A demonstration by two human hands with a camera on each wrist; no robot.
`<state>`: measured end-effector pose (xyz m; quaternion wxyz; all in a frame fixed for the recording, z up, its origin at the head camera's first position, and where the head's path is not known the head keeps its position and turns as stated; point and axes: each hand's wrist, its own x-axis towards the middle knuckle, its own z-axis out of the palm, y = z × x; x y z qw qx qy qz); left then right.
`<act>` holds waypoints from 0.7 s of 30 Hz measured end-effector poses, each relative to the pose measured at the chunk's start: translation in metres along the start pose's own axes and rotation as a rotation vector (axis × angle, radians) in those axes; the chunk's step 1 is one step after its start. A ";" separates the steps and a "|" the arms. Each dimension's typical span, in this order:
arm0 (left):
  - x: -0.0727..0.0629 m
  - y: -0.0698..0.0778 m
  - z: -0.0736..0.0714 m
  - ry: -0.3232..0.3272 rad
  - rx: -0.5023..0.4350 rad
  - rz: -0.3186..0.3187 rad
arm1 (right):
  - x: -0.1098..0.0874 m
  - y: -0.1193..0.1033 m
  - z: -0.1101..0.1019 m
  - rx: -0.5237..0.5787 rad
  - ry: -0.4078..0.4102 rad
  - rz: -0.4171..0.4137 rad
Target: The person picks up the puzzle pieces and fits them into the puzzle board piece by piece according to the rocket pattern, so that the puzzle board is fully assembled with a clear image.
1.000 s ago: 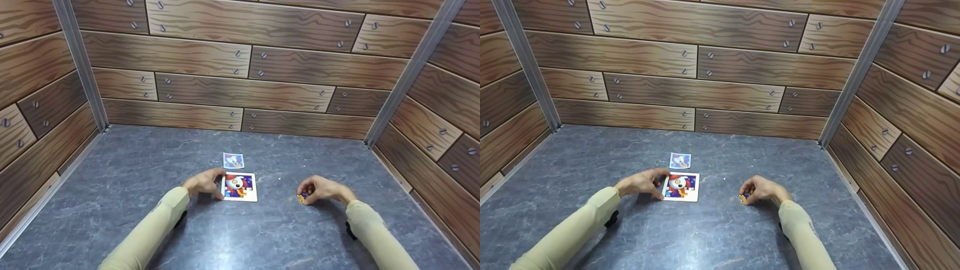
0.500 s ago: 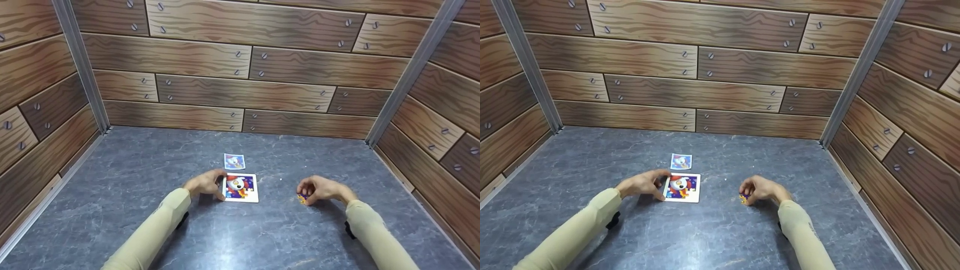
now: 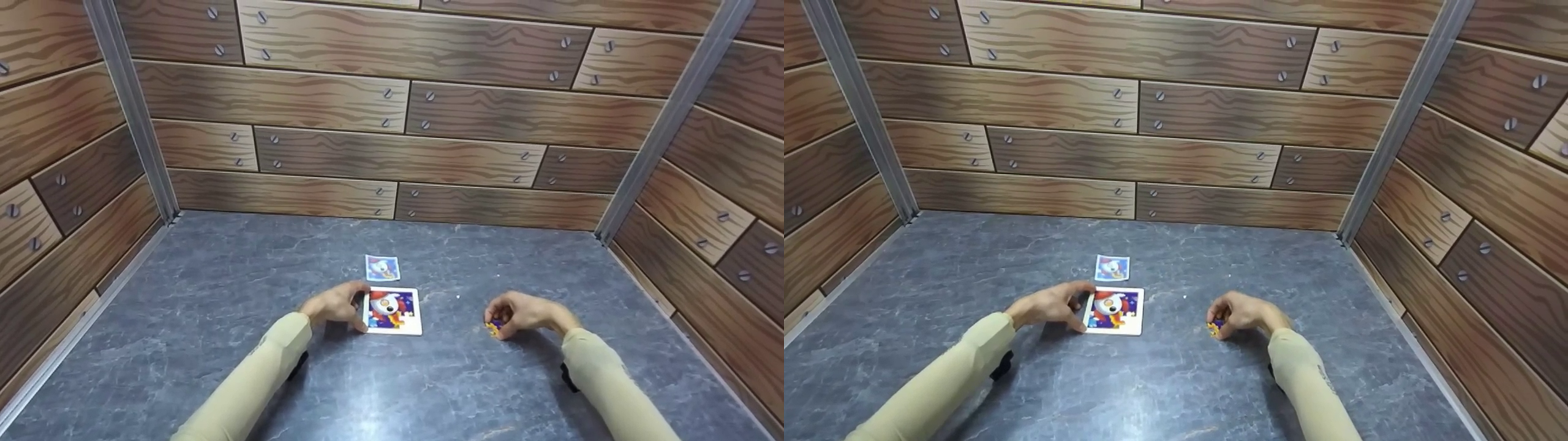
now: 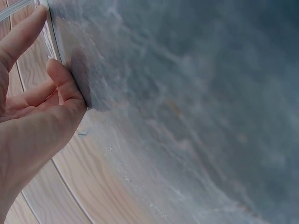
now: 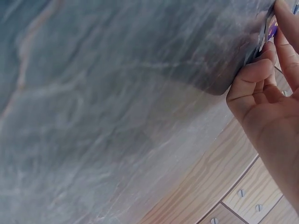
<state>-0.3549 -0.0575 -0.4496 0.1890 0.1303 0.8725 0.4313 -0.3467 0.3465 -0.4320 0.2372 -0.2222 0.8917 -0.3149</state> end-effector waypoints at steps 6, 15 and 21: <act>0.002 0.000 0.001 0.003 0.018 0.009 | -0.001 0.001 -0.001 -0.021 -0.003 -0.063; 0.003 0.000 0.000 0.009 0.017 -0.034 | -0.001 0.003 0.000 -0.043 0.043 -0.090; 0.002 0.000 0.000 -0.002 0.023 -0.024 | -0.002 0.003 -0.001 -0.052 0.064 -0.069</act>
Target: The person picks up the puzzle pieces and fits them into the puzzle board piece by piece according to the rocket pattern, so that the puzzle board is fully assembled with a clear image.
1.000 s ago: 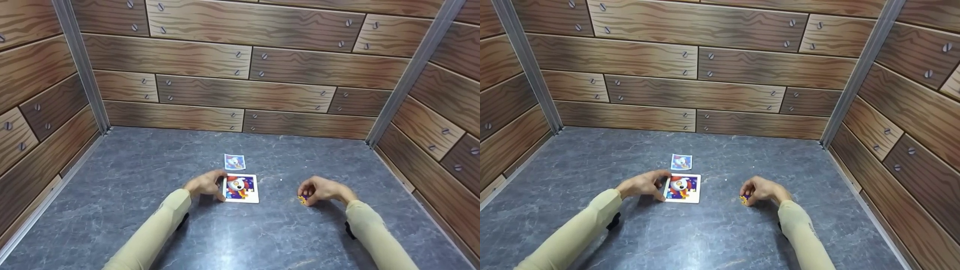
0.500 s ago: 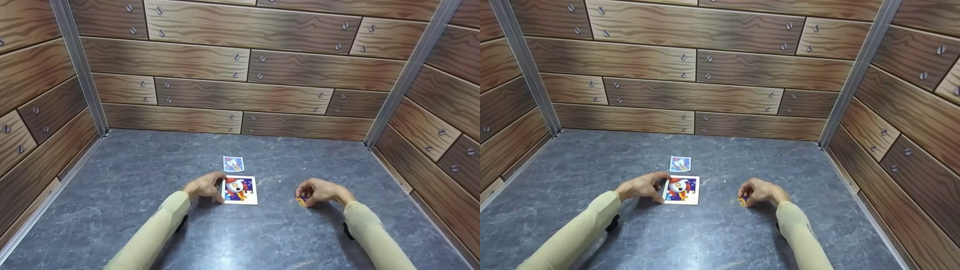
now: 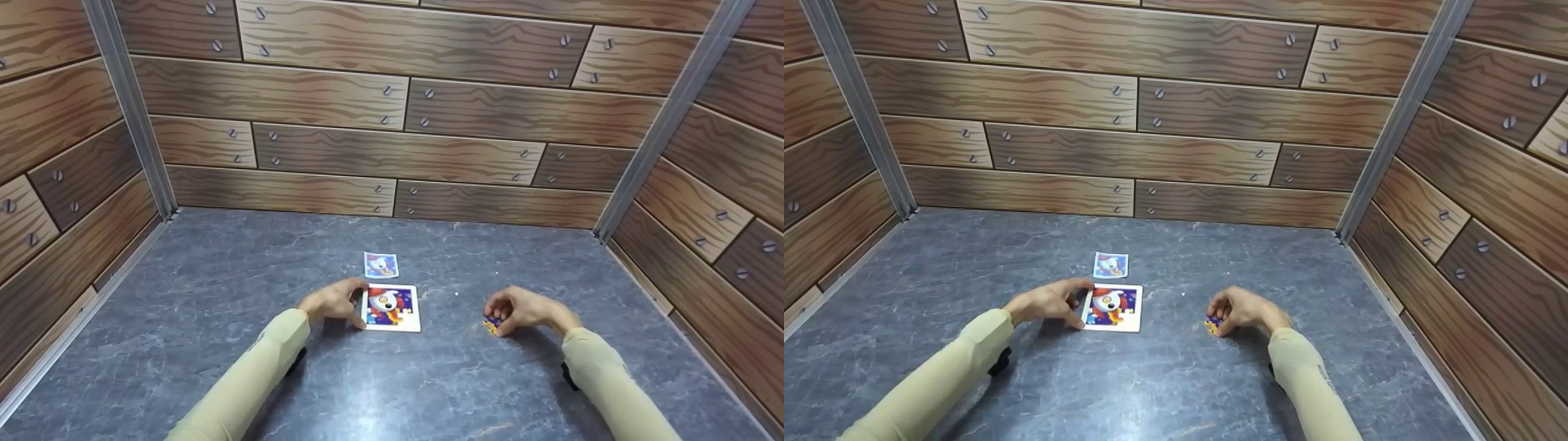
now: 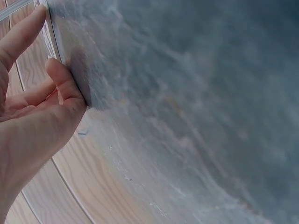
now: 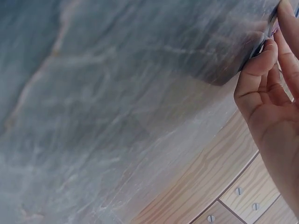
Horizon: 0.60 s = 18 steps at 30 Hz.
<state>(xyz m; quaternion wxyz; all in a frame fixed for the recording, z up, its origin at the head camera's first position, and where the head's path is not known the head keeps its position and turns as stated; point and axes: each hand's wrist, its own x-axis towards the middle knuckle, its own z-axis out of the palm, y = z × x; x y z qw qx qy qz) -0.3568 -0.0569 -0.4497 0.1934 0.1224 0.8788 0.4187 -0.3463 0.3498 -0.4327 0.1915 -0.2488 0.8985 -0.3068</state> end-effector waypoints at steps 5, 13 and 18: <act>-0.001 0.000 0.000 -0.005 0.027 0.030 | 0.001 0.000 0.000 0.006 -0.008 0.046; -0.001 0.001 0.001 -0.006 0.003 0.033 | 0.001 0.002 0.000 0.039 -0.008 -0.012; 0.000 0.001 0.001 0.001 0.003 0.009 | 0.002 0.001 -0.001 0.055 0.017 -0.011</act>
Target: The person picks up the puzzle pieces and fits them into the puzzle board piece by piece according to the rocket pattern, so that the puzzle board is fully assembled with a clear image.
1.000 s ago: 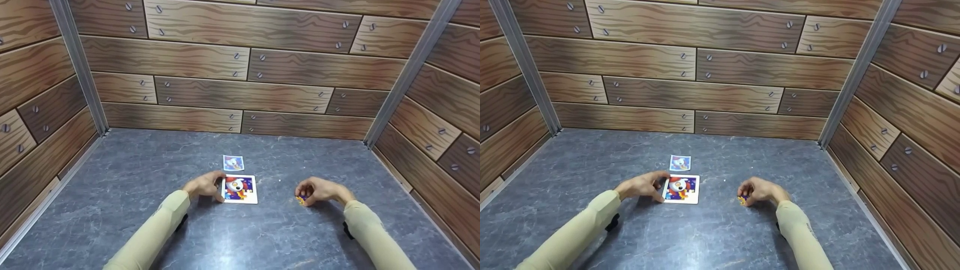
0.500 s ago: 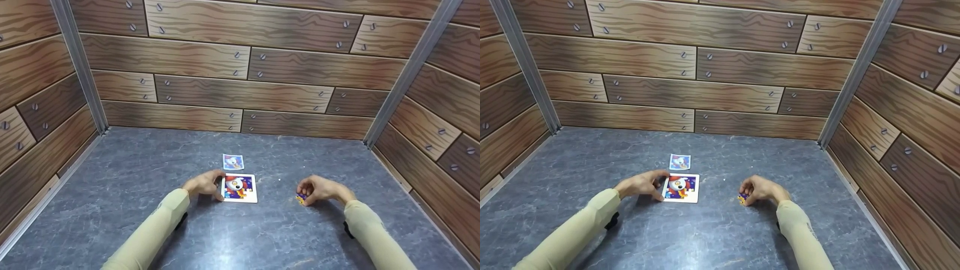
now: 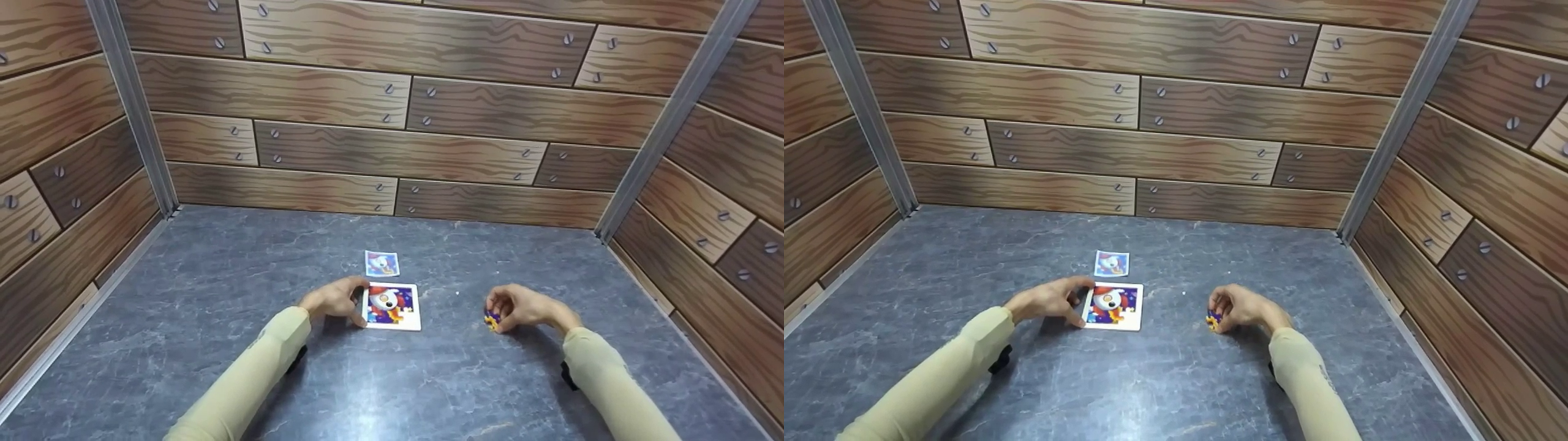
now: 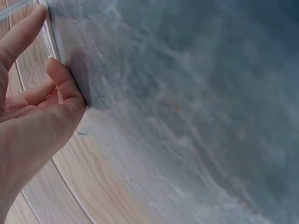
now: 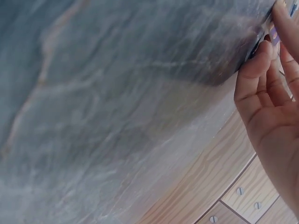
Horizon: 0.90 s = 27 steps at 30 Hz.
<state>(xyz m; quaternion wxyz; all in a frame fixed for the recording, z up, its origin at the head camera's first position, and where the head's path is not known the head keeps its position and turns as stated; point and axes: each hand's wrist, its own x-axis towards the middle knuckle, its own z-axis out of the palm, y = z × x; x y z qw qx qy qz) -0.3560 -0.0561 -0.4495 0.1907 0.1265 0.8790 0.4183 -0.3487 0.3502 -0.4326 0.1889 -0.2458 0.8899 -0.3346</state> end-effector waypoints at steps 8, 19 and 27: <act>-0.001 0.000 -0.001 -0.003 -0.005 -0.006 | 0.003 0.000 0.002 0.075 0.063 0.021; 0.002 0.004 -0.001 -0.004 0.016 -0.029 | 0.011 -0.003 0.006 0.125 0.039 0.018; 0.001 0.001 0.000 -0.005 0.030 0.004 | 0.024 -0.013 0.013 0.098 0.010 0.007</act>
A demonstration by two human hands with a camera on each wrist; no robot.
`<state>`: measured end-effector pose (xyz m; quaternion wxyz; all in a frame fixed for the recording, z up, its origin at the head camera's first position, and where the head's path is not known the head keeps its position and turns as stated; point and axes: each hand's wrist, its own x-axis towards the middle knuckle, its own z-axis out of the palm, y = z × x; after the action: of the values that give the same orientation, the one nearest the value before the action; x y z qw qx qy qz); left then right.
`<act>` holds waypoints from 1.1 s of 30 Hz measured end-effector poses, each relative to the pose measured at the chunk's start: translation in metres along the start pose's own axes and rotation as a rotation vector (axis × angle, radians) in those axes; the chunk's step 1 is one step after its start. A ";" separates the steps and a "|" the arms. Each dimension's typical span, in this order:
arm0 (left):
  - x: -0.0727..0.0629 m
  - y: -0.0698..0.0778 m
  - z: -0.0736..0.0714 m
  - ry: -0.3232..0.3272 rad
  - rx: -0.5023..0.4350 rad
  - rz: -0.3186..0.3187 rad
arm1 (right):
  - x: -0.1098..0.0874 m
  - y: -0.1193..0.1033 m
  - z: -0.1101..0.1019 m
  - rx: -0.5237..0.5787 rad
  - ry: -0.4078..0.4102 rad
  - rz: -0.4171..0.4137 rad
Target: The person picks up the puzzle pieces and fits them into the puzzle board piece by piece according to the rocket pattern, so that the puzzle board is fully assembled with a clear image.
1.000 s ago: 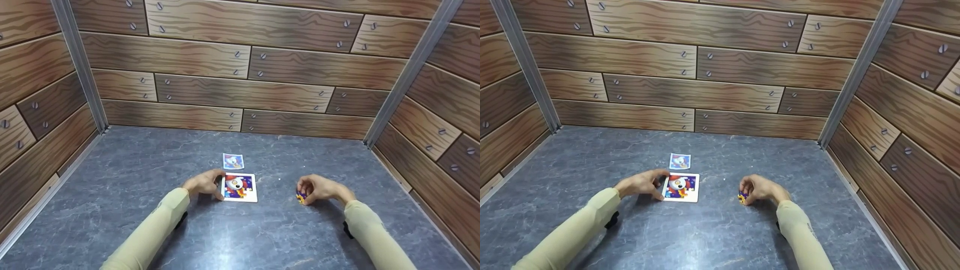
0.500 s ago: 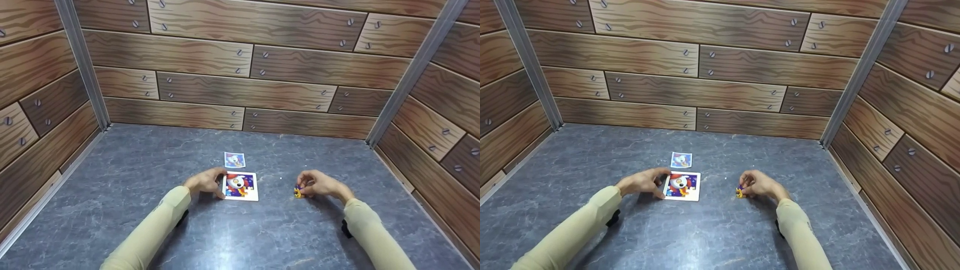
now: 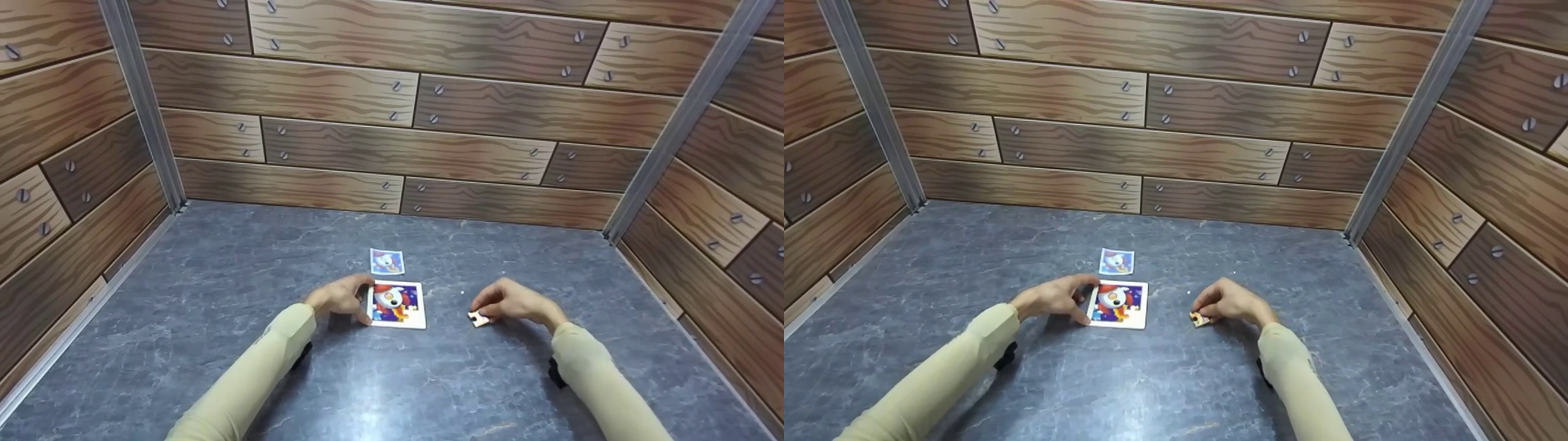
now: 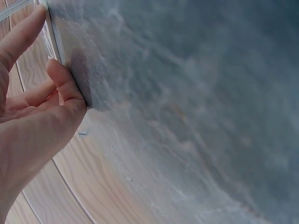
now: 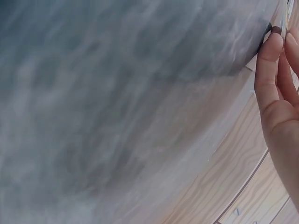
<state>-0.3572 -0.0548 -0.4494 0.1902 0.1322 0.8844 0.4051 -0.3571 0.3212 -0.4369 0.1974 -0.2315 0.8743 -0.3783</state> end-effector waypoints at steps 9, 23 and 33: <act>0.001 -0.001 -0.001 0.010 0.020 0.009 | 0.010 -0.012 0.008 -0.025 -0.003 0.018; 0.002 0.002 0.002 0.012 0.004 -0.007 | 0.028 -0.027 0.024 -0.022 -0.010 -0.027; 0.002 0.000 0.003 0.028 -0.014 -0.007 | 0.036 -0.035 0.030 0.047 -0.026 -0.013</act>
<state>-0.3577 -0.0521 -0.4512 0.1800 0.1218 0.8846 0.4125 -0.3613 0.2627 -0.4359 0.2118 -0.2375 0.8610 -0.3968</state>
